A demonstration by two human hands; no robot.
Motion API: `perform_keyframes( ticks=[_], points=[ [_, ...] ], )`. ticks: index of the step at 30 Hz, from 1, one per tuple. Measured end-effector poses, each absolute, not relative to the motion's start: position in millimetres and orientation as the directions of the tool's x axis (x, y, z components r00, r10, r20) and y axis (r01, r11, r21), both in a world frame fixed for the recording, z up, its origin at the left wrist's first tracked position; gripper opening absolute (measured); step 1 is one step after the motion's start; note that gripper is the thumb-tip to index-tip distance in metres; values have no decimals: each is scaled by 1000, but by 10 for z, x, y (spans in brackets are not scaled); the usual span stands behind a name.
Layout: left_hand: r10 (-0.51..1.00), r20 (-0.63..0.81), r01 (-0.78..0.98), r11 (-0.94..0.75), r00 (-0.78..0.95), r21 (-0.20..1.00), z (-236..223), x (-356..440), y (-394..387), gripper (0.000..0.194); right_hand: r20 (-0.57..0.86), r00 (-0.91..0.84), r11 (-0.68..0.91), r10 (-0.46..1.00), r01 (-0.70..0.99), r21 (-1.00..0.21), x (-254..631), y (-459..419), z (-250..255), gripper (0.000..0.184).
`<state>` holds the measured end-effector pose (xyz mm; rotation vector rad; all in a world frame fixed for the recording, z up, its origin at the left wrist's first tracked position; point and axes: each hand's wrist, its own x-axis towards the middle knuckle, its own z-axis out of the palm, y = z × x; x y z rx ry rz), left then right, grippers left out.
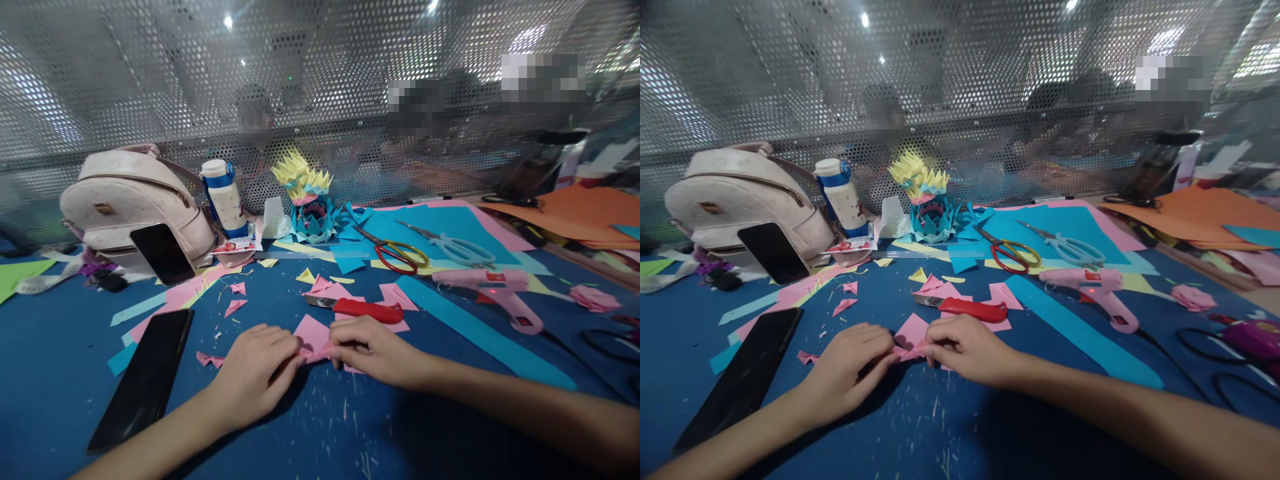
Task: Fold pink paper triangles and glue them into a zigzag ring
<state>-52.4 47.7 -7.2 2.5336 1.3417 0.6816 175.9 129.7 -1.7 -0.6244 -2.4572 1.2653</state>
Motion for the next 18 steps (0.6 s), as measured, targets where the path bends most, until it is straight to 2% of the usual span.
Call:
perform_keyframes(
  ticks=[12,18],
  points=[
    [853,256,699,-520,455,490,-5,-478,474,28,101,-879,560,467,205,-802,1771,1308,-71,43],
    [855,265,687,-517,446,510,-15,-465,480,29,149,-879,584,452,165,-795,1767,1296,-72,38]
  ],
)
